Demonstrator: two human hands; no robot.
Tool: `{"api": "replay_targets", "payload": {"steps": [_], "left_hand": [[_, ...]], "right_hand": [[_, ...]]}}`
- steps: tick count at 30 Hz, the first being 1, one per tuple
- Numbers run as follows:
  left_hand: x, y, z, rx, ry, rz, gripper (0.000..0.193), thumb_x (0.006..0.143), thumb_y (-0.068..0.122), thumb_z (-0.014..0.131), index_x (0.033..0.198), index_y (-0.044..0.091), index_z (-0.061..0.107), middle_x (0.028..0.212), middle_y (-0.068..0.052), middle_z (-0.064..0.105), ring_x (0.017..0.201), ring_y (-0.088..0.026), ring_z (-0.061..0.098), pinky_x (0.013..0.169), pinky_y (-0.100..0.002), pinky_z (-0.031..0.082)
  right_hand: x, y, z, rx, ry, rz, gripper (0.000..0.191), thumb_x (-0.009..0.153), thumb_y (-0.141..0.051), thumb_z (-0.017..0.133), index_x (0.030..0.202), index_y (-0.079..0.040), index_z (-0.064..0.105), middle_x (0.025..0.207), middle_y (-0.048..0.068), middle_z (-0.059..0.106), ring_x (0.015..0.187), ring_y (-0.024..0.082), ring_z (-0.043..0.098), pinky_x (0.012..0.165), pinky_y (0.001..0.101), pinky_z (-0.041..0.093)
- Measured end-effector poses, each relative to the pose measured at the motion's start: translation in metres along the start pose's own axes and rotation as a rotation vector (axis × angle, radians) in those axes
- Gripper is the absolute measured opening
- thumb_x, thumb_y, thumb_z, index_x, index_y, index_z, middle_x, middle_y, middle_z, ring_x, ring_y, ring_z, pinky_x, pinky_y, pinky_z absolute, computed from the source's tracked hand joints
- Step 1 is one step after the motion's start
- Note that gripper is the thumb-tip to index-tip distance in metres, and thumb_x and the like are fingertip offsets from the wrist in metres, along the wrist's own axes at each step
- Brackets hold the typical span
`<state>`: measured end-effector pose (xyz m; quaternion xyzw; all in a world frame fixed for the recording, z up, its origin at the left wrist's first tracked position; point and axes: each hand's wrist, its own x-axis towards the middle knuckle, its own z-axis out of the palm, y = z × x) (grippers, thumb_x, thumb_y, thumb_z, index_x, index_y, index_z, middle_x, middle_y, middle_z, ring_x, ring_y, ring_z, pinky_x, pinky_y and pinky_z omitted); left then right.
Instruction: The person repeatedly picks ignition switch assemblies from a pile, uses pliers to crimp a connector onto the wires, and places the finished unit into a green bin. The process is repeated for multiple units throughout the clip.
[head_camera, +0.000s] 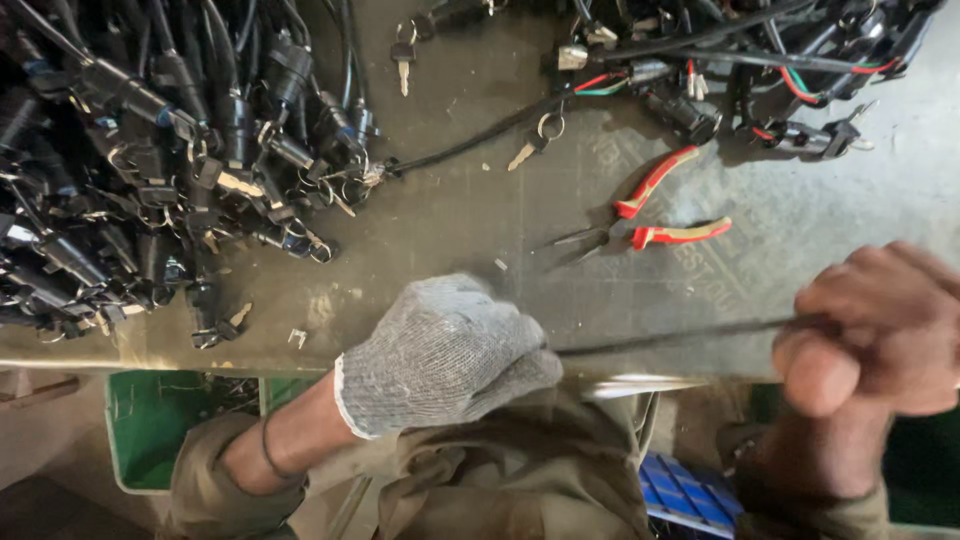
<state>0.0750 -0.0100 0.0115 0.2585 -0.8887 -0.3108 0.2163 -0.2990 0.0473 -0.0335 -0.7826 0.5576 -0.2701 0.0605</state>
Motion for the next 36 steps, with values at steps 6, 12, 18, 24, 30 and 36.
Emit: {"api": "replay_targets", "payload": {"steps": [6, 12, 18, 24, 30, 36], "left_hand": [[0.0, -0.013, 0.01, -1.079, 0.206, -0.503, 0.035, 0.096, 0.037, 0.068, 0.108, 0.006, 0.077, 0.082, -0.008, 0.063, 0.076, -0.019, 0.063, 0.07, -0.03, 0.051], [0.006, -0.023, 0.035, -0.802, 0.311, -0.6, 0.024, 0.094, 0.024, 0.078, 0.11, 0.007, 0.074, 0.101, -0.006, 0.07, 0.085, -0.017, 0.059, 0.08, -0.029, 0.049], [-0.001, -0.003, 0.073, -0.469, 0.724, -0.297, 0.03, 0.09, 0.011, 0.081, 0.118, 0.006, 0.07, 0.118, -0.007, 0.071, 0.126, -0.024, 0.064, 0.109, -0.037, 0.053], [-0.022, -0.012, 0.049, -0.548, 0.513, -0.307, 0.029, 0.086, 0.01, 0.084, 0.112, 0.006, 0.071, 0.119, -0.007, 0.068, 0.113, -0.021, 0.067, 0.099, -0.033, 0.057], [-0.01, -0.004, 0.057, -0.574, 0.557, -0.387, 0.027, 0.087, 0.016, 0.089, 0.107, 0.007, 0.074, 0.107, -0.005, 0.076, 0.096, -0.02, 0.075, 0.087, -0.032, 0.062], [-0.009, -0.01, 0.062, -0.349, 0.519, -0.421, 0.036, 0.079, 0.025, 0.092, 0.106, 0.011, 0.074, 0.119, -0.007, 0.075, 0.103, -0.02, 0.077, 0.089, -0.032, 0.06]], "right_hand": [[0.021, -0.064, 0.07, 0.126, 0.439, 0.198, 0.078, 0.091, 0.005, 0.052, 0.161, -0.006, 0.019, 0.154, 0.009, 0.036, 0.144, 0.019, 0.037, 0.119, 0.0478, 0.032], [-0.011, -0.119, 0.154, 1.342, -0.147, 0.673, 0.057, 0.105, -0.01, 0.061, 0.157, -0.002, 0.038, 0.12, 0.006, 0.052, 0.097, 0.01, 0.047, 0.082, 0.023, 0.042], [-0.003, -0.101, 0.139, 1.144, -0.015, 0.373, 0.04, 0.108, -0.015, 0.055, 0.143, -0.003, 0.042, 0.12, 0.001, 0.051, 0.106, 0.009, 0.048, 0.096, 0.0253, 0.041], [0.007, -0.104, 0.128, 0.926, -0.068, 0.293, 0.03, 0.105, -0.007, 0.052, 0.134, 0.0, 0.054, 0.118, 0.008, 0.055, 0.105, 0.016, 0.053, 0.097, 0.0305, 0.044], [0.016, -0.107, 0.125, 0.721, 0.063, 0.058, 0.041, 0.091, 0.008, 0.056, 0.131, 0.002, 0.053, 0.122, 0.019, 0.061, 0.111, 0.032, 0.062, 0.099, 0.0395, 0.05], [0.02, -0.104, 0.118, 0.556, 0.082, -0.028, 0.051, 0.08, 0.014, 0.063, 0.128, 0.002, 0.055, 0.112, 0.017, 0.063, 0.097, 0.033, 0.061, 0.088, 0.0381, 0.051]]}}
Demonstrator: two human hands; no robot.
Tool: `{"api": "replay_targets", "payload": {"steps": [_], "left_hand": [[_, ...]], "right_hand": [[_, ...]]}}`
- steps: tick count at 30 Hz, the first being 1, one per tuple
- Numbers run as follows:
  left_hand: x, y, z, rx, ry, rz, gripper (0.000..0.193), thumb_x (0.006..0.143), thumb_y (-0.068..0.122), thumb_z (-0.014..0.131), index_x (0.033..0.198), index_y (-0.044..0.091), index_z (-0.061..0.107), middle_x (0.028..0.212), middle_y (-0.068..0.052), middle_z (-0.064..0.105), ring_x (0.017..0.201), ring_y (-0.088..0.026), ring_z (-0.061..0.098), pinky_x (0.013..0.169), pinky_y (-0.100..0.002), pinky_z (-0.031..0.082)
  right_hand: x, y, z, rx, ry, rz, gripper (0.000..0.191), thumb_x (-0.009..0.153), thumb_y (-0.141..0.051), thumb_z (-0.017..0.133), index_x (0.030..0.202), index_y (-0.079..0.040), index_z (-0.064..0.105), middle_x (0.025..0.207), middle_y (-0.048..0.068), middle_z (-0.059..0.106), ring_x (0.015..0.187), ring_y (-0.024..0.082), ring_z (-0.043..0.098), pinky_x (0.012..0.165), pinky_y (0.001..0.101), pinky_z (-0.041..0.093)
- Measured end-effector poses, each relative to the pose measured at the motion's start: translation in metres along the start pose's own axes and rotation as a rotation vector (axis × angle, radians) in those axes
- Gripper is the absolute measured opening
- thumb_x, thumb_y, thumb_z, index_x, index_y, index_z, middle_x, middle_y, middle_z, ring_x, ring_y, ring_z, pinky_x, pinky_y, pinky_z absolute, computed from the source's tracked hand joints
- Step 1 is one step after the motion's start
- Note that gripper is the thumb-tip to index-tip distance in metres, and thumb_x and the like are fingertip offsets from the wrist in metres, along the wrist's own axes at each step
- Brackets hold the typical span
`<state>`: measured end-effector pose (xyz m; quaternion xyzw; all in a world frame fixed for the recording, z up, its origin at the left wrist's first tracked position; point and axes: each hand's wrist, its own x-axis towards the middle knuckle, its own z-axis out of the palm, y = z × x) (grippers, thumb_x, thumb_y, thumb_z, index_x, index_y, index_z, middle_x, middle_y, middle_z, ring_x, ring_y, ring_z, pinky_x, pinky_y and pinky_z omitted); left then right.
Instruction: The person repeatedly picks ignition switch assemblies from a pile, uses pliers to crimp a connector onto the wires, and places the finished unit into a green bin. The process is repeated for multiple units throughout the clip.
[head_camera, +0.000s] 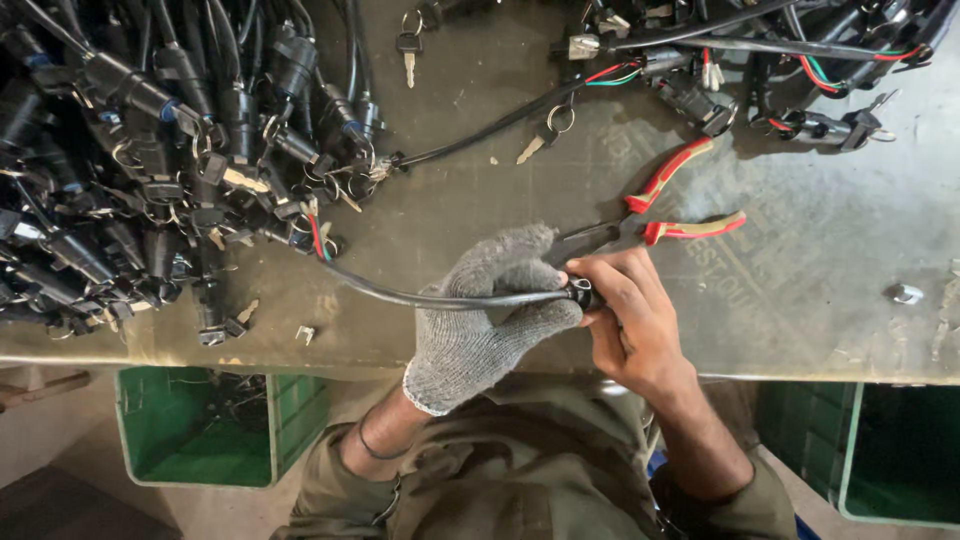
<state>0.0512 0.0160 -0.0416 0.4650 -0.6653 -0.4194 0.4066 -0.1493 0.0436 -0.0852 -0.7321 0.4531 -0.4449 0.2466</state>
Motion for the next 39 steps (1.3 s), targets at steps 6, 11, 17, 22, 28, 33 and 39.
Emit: {"api": "replay_targets", "payload": {"steps": [6, 11, 17, 22, 28, 33, 39], "left_hand": [[0.007, -0.007, -0.007, -0.004, -0.147, -0.048, 0.037, 0.08, 0.026, 0.092, 0.109, 0.011, 0.075, 0.115, -0.006, 0.076, 0.104, -0.021, 0.076, 0.092, -0.033, 0.06], [0.01, -0.002, -0.009, -0.084, -0.168, -0.061, 0.047, 0.082, 0.024, 0.09, 0.122, 0.01, 0.07, 0.128, -0.009, 0.072, 0.117, -0.022, 0.073, 0.1, -0.035, 0.059], [0.005, -0.012, -0.006, -0.053, -0.206, -0.085, 0.059, 0.081, 0.025, 0.091, 0.133, 0.009, 0.066, 0.126, -0.007, 0.074, 0.114, -0.02, 0.073, 0.099, -0.033, 0.058], [-0.004, -0.02, 0.009, -0.236, -0.087, 0.019, 0.055, 0.095, 0.022, 0.082, 0.141, 0.004, 0.057, 0.116, -0.004, 0.071, 0.104, -0.014, 0.07, 0.097, -0.03, 0.057], [0.007, -0.005, 0.005, -0.457, -0.07, -0.396, 0.024, 0.106, 0.018, 0.07, 0.121, 0.0, 0.069, 0.102, -0.006, 0.071, 0.088, -0.01, 0.062, 0.078, -0.029, 0.055], [0.016, -0.007, -0.029, -0.089, -0.177, -0.043, 0.038, 0.094, 0.016, 0.069, 0.129, 0.002, 0.063, 0.108, -0.008, 0.068, 0.093, -0.018, 0.064, 0.084, -0.032, 0.054], [0.0, -0.019, -0.006, -0.115, -0.063, -0.156, 0.03, 0.085, 0.017, 0.088, 0.112, 0.009, 0.075, 0.113, -0.006, 0.077, 0.102, -0.021, 0.077, 0.09, -0.033, 0.061]], "right_hand": [[-0.007, 0.002, 0.005, 0.153, -0.04, 0.183, 0.048, 0.083, 0.015, 0.061, 0.128, 0.0, 0.057, 0.105, 0.016, 0.061, 0.09, 0.029, 0.061, 0.082, 0.034, 0.051], [-0.008, 0.008, 0.007, 0.147, -0.002, 0.098, 0.052, 0.081, 0.015, 0.058, 0.131, 0.0, 0.055, 0.109, 0.017, 0.061, 0.097, 0.031, 0.06, 0.089, 0.0357, 0.05], [-0.009, 0.011, 0.005, 0.031, 0.009, 0.074, 0.052, 0.083, 0.013, 0.067, 0.131, -0.002, 0.052, 0.115, 0.018, 0.063, 0.099, 0.034, 0.06, 0.09, 0.0393, 0.051], [-0.004, 0.01, 0.01, -0.204, 0.076, -0.064, 0.05, 0.078, 0.009, 0.063, 0.126, -0.001, 0.056, 0.113, 0.015, 0.066, 0.101, 0.035, 0.059, 0.093, 0.0473, 0.051], [0.011, 0.005, 0.007, -0.467, 0.082, -0.252, 0.041, 0.084, 0.004, 0.072, 0.123, -0.004, 0.063, 0.11, 0.012, 0.066, 0.098, 0.033, 0.059, 0.09, 0.0525, 0.048], [0.009, 0.001, 0.009, -0.161, 0.022, -0.073, 0.047, 0.085, 0.001, 0.072, 0.129, -0.001, 0.056, 0.113, 0.017, 0.062, 0.1, 0.035, 0.059, 0.091, 0.0481, 0.049], [-0.009, 0.0, 0.022, 0.109, -0.004, 0.204, 0.043, 0.091, 0.008, 0.064, 0.132, 0.002, 0.055, 0.109, 0.018, 0.062, 0.087, 0.03, 0.06, 0.078, 0.0353, 0.052]]}}
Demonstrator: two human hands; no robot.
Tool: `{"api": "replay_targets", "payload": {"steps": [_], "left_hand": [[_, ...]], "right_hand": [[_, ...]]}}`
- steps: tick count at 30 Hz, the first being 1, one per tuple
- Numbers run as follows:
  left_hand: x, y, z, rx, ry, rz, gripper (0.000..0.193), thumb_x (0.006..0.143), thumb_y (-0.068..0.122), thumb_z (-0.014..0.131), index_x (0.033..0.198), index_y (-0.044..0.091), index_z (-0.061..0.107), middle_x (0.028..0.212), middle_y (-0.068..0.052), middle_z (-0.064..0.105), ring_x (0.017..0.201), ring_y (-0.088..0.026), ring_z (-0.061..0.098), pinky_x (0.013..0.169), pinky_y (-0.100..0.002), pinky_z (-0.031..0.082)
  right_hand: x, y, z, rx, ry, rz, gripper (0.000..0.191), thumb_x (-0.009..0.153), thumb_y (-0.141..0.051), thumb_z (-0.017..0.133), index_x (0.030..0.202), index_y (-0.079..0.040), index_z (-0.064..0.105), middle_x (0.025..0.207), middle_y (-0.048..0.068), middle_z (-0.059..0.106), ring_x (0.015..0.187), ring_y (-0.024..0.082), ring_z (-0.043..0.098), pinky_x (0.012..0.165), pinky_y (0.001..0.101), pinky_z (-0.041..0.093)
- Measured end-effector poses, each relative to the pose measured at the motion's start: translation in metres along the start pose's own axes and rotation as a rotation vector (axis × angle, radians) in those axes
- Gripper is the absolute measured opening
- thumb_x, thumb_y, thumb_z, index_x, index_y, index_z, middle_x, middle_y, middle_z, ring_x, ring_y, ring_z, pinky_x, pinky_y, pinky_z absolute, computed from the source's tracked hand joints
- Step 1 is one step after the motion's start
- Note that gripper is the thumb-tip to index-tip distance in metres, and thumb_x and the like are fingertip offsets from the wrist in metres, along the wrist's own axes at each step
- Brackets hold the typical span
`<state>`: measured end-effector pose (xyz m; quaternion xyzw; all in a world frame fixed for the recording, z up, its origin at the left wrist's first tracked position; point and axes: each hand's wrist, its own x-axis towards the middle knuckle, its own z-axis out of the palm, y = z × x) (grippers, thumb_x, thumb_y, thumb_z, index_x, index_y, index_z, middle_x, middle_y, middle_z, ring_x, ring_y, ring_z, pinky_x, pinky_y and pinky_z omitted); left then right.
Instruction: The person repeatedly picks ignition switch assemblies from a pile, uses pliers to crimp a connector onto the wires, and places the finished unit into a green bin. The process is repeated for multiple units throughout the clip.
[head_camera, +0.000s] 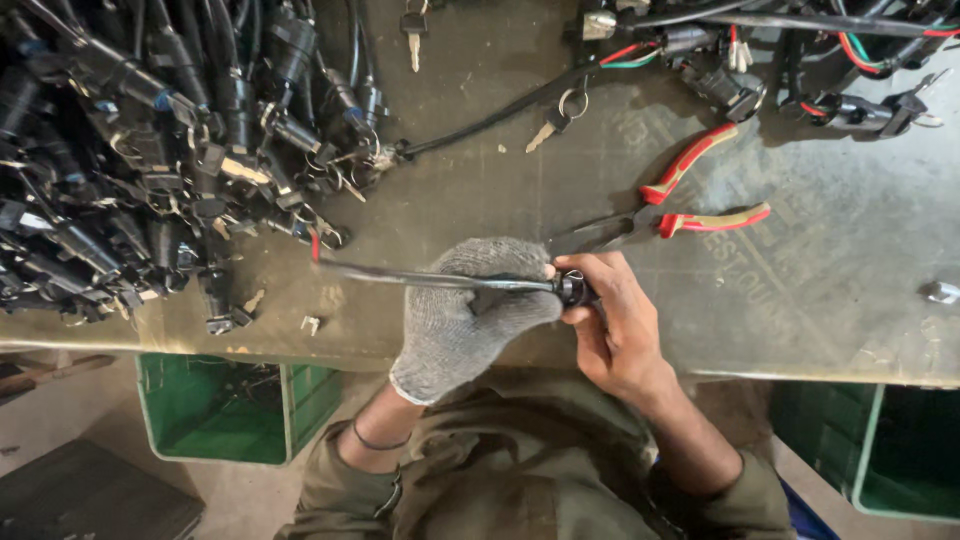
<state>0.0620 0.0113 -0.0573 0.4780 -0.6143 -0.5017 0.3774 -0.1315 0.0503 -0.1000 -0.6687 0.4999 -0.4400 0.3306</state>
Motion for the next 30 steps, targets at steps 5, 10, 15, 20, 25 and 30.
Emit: {"api": "replay_targets", "payload": {"steps": [5, 10, 15, 20, 25, 30], "left_hand": [[-0.006, -0.001, 0.011, 0.065, 0.044, 0.133, 0.036, 0.082, 0.019, 0.091, 0.112, 0.009, 0.073, 0.117, -0.007, 0.074, 0.108, -0.022, 0.074, 0.095, -0.034, 0.06], [-0.004, 0.008, 0.006, 0.107, 0.036, 0.219, 0.033, 0.084, 0.016, 0.088, 0.111, 0.009, 0.071, 0.118, -0.008, 0.073, 0.111, -0.025, 0.073, 0.097, -0.036, 0.058], [-0.003, 0.016, 0.001, 0.136, -0.077, 0.221, 0.023, 0.091, 0.016, 0.087, 0.109, 0.011, 0.073, 0.108, -0.003, 0.075, 0.102, -0.022, 0.074, 0.094, -0.033, 0.06], [0.003, 0.012, 0.002, 0.158, -0.016, 0.146, 0.035, 0.081, 0.024, 0.089, 0.108, 0.011, 0.07, 0.115, -0.007, 0.072, 0.104, -0.024, 0.073, 0.091, -0.034, 0.056], [0.008, 0.003, -0.005, 0.187, -0.12, 0.105, 0.032, 0.081, 0.028, 0.091, 0.107, 0.015, 0.076, 0.114, -0.003, 0.076, 0.106, -0.022, 0.076, 0.093, -0.032, 0.057], [0.014, 0.004, -0.012, 0.256, -0.259, 0.126, 0.029, 0.087, 0.029, 0.086, 0.112, 0.017, 0.076, 0.126, -0.005, 0.074, 0.106, -0.024, 0.075, 0.089, -0.032, 0.058]], "right_hand": [[0.0, 0.004, -0.003, -0.101, 0.041, -0.202, 0.042, 0.089, 0.007, 0.061, 0.13, 0.003, 0.053, 0.117, 0.019, 0.063, 0.098, 0.034, 0.06, 0.088, 0.0402, 0.051], [0.0, 0.006, -0.001, 0.029, 0.034, -0.152, 0.04, 0.092, 0.009, 0.055, 0.13, 0.002, 0.053, 0.117, 0.019, 0.062, 0.103, 0.032, 0.06, 0.092, 0.0386, 0.05], [-0.008, 0.009, 0.002, 0.099, 0.003, -0.064, 0.037, 0.094, 0.007, 0.056, 0.13, 0.002, 0.053, 0.11, 0.017, 0.06, 0.092, 0.026, 0.058, 0.083, 0.0335, 0.049], [-0.013, 0.008, 0.002, 0.025, 0.045, -0.032, 0.037, 0.096, 0.006, 0.061, 0.132, 0.002, 0.054, 0.103, 0.014, 0.057, 0.082, 0.022, 0.055, 0.075, 0.0308, 0.047], [-0.016, 0.008, 0.004, 0.032, 0.023, 0.022, 0.036, 0.096, 0.004, 0.059, 0.132, 0.002, 0.055, 0.1, 0.012, 0.057, 0.08, 0.021, 0.055, 0.072, 0.0287, 0.046], [-0.019, 0.008, 0.004, 0.125, 0.002, 0.037, 0.03, 0.105, -0.005, 0.057, 0.135, 0.002, 0.053, 0.106, 0.011, 0.06, 0.085, 0.018, 0.055, 0.076, 0.0291, 0.047]]}}
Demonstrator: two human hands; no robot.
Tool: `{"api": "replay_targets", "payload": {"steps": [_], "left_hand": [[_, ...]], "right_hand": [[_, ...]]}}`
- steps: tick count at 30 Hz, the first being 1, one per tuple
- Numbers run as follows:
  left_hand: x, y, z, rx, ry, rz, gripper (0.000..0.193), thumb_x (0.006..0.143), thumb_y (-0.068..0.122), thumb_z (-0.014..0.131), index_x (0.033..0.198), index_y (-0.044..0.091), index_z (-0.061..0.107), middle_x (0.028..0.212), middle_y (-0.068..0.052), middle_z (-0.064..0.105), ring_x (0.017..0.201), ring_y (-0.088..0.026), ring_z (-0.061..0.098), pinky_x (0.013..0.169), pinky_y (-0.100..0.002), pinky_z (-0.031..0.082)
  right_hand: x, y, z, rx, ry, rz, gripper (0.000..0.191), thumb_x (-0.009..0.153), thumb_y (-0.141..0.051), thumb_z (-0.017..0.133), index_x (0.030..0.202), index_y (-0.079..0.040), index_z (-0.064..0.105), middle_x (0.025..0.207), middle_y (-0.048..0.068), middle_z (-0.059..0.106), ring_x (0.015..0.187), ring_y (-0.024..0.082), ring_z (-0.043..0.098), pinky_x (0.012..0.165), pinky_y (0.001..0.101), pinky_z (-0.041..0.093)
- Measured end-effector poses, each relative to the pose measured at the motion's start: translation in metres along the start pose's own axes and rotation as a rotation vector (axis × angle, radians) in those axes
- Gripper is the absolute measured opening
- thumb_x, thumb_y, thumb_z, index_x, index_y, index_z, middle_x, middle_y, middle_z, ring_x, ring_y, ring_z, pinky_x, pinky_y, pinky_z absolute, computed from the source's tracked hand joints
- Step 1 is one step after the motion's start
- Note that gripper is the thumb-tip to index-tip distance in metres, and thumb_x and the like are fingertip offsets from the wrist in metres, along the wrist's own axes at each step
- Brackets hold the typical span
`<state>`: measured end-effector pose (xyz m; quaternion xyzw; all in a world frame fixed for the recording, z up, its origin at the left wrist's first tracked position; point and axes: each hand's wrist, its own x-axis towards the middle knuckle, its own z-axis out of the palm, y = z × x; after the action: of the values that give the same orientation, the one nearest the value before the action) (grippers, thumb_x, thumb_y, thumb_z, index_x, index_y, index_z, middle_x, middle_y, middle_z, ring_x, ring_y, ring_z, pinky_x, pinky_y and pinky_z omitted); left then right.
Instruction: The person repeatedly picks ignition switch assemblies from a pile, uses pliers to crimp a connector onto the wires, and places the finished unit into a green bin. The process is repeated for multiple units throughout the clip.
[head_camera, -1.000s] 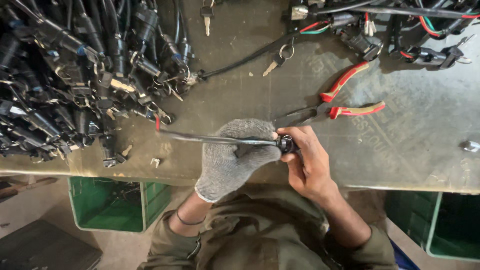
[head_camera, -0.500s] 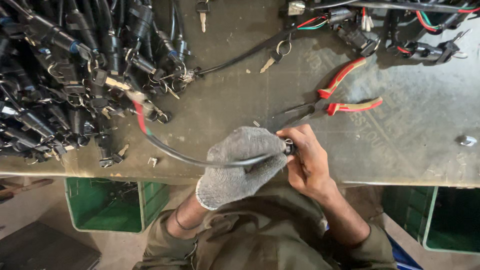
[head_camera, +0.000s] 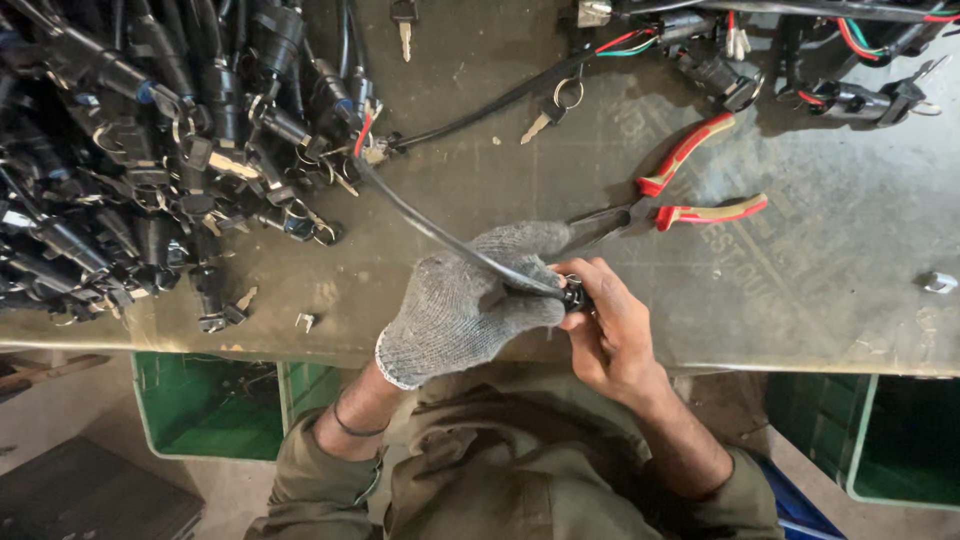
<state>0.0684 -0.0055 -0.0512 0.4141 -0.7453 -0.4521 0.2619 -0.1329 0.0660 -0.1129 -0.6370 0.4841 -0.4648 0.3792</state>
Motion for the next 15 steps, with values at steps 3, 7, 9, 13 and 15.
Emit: {"api": "replay_targets", "payload": {"steps": [3, 7, 9, 13, 15], "left_hand": [[0.001, 0.006, 0.012, -0.045, 0.118, 0.07, 0.043, 0.09, 0.03, 0.083, 0.127, 0.015, 0.066, 0.13, -0.006, 0.071, 0.113, -0.026, 0.071, 0.097, -0.034, 0.057], [0.003, 0.008, 0.038, 0.025, 0.236, -0.125, 0.047, 0.082, 0.029, 0.086, 0.124, 0.016, 0.069, 0.113, -0.004, 0.075, 0.108, -0.025, 0.071, 0.095, -0.038, 0.056], [0.004, 0.004, 0.045, -0.036, 0.341, 0.04, 0.044, 0.09, 0.024, 0.082, 0.129, 0.012, 0.066, 0.13, -0.012, 0.066, 0.121, -0.029, 0.065, 0.103, -0.038, 0.055], [0.001, -0.005, 0.043, -0.132, 0.327, 0.152, 0.043, 0.097, 0.02, 0.077, 0.135, 0.008, 0.062, 0.144, -0.017, 0.06, 0.128, -0.033, 0.064, 0.111, -0.041, 0.055], [-0.002, -0.008, 0.041, -0.217, 0.237, 0.08, 0.044, 0.097, 0.02, 0.077, 0.134, 0.007, 0.059, 0.14, -0.016, 0.063, 0.12, -0.031, 0.068, 0.104, -0.039, 0.057]], "right_hand": [[0.004, -0.003, 0.003, 0.157, 0.056, 0.125, 0.036, 0.112, -0.019, 0.051, 0.142, 0.001, 0.05, 0.113, 0.008, 0.059, 0.095, 0.017, 0.056, 0.088, 0.029, 0.049], [0.014, -0.007, 0.012, 0.479, 0.135, 0.309, 0.067, 0.11, -0.049, 0.045, 0.154, 0.0, 0.033, 0.124, 0.006, 0.052, 0.108, 0.016, 0.054, 0.099, 0.0302, 0.049], [0.015, -0.006, 0.017, 0.596, 0.157, 0.334, 0.087, 0.104, -0.063, 0.042, 0.16, -0.001, 0.02, 0.134, 0.009, 0.047, 0.118, 0.018, 0.051, 0.106, 0.0338, 0.046], [0.008, -0.003, 0.027, 0.578, 0.112, 0.33, 0.114, 0.093, -0.085, 0.029, 0.166, -0.003, 0.0, 0.16, 0.012, 0.029, 0.136, 0.021, 0.043, 0.106, 0.0347, 0.039], [0.005, -0.004, 0.03, 0.53, 0.074, 0.292, 0.118, 0.09, -0.089, 0.026, 0.165, -0.002, -0.004, 0.169, 0.013, 0.02, 0.146, 0.022, 0.033, 0.111, 0.0344, 0.03]]}}
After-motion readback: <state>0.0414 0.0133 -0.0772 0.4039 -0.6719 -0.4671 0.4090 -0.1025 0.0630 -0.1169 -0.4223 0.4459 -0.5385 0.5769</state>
